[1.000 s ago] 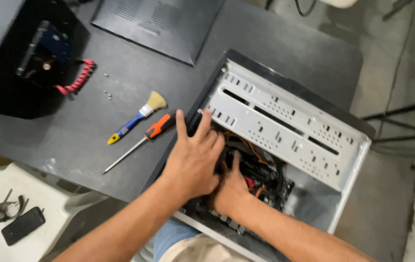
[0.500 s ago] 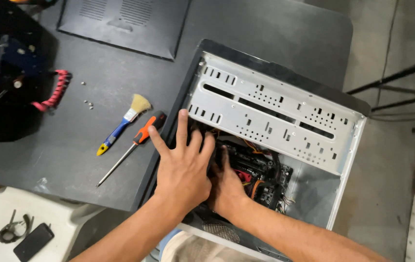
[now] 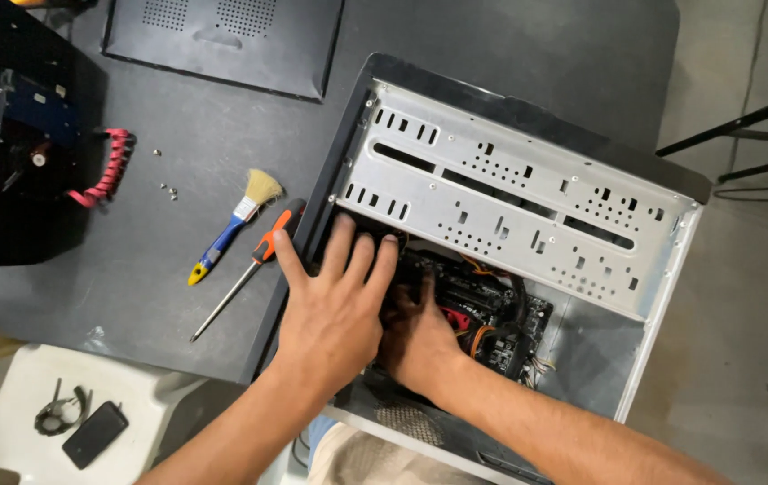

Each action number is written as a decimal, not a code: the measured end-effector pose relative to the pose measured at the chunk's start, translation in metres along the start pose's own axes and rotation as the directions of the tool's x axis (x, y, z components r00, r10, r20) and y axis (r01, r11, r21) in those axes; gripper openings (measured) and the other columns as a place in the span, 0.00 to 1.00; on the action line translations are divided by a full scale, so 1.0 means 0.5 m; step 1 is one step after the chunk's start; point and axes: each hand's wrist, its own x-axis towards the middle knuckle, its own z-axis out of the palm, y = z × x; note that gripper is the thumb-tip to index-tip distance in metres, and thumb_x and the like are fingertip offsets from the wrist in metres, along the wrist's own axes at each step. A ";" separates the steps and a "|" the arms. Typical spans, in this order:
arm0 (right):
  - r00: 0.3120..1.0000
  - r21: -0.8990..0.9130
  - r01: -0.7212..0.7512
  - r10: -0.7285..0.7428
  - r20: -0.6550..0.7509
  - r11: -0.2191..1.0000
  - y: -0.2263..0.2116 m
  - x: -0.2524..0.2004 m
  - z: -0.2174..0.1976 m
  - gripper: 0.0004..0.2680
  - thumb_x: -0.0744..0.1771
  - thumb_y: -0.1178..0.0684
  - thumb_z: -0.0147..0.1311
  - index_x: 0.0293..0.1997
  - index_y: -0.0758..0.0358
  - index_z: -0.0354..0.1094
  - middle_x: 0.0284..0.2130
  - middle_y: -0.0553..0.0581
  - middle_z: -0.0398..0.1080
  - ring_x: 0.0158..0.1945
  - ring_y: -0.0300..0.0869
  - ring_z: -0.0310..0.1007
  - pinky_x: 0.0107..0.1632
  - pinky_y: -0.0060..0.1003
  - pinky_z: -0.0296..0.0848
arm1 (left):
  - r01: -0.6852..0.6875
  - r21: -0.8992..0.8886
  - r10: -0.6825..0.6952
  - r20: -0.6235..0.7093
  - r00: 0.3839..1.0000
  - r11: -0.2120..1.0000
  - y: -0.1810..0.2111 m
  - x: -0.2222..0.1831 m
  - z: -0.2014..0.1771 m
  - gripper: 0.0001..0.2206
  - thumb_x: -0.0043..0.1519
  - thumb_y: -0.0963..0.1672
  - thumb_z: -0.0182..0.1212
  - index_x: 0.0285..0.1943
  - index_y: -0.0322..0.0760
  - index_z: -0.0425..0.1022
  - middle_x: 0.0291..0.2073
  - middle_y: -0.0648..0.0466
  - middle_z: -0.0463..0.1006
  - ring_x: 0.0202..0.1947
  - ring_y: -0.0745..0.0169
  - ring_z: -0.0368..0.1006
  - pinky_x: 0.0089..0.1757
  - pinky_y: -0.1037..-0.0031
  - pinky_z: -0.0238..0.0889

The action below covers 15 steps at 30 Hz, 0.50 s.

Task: The person unscrews the back plate of a computer tower using a screwdriver, removes a power supply unit from its slot, and سپس places it inside the computer chassis while connecting several internal cables.

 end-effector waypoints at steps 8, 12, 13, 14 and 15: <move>0.994 0.015 0.027 -0.025 -0.110 1.000 0.002 -0.014 -0.011 0.16 0.68 0.52 0.35 0.54 0.56 0.75 0.52 0.63 0.74 0.64 0.62 0.58 0.61 0.77 0.49 | -0.170 -0.188 0.129 -0.215 0.968 0.967 -0.025 -0.012 0.035 0.28 0.51 0.43 0.61 0.65 0.39 0.70 0.53 0.48 0.70 0.59 0.43 0.64 0.52 0.14 0.42; 0.997 0.018 0.036 -0.034 -0.073 0.999 0.005 -0.018 -0.030 0.17 0.68 0.54 0.36 0.55 0.58 0.75 0.55 0.64 0.72 0.66 0.63 0.57 0.62 0.77 0.49 | -0.091 -0.186 0.053 -0.200 0.978 0.978 -0.023 -0.009 0.029 0.31 0.51 0.46 0.64 0.67 0.38 0.68 0.56 0.44 0.70 0.62 0.45 0.65 0.54 0.17 0.43; 0.996 0.016 0.043 -0.041 -0.080 0.999 0.006 -0.017 -0.033 0.17 0.68 0.54 0.36 0.55 0.58 0.75 0.55 0.64 0.72 0.66 0.63 0.57 0.62 0.77 0.49 | -0.085 -0.179 0.049 -0.198 0.979 0.980 -0.028 -0.010 0.028 0.31 0.51 0.46 0.64 0.67 0.38 0.68 0.56 0.44 0.70 0.62 0.45 0.65 0.54 0.17 0.43; 0.997 0.004 0.034 -0.033 -0.076 0.999 0.005 -0.020 -0.032 0.17 0.68 0.54 0.36 0.56 0.60 0.74 0.56 0.64 0.71 0.66 0.63 0.56 0.62 0.77 0.48 | -0.039 -0.176 -0.002 -0.227 0.974 0.984 -0.029 -0.012 0.027 0.32 0.50 0.48 0.68 0.67 0.36 0.70 0.59 0.41 0.70 0.64 0.40 0.64 0.55 0.19 0.43; 0.997 -0.008 0.025 -0.025 -0.072 1.000 0.005 -0.023 -0.029 0.17 0.68 0.55 0.36 0.57 0.61 0.73 0.58 0.64 0.70 0.67 0.63 0.56 0.62 0.77 0.47 | 0.007 -0.175 -0.052 -0.255 0.965 0.985 -0.029 -0.013 0.028 0.34 0.50 0.50 0.73 0.66 0.33 0.71 0.62 0.38 0.70 0.66 0.36 0.63 0.56 0.20 0.43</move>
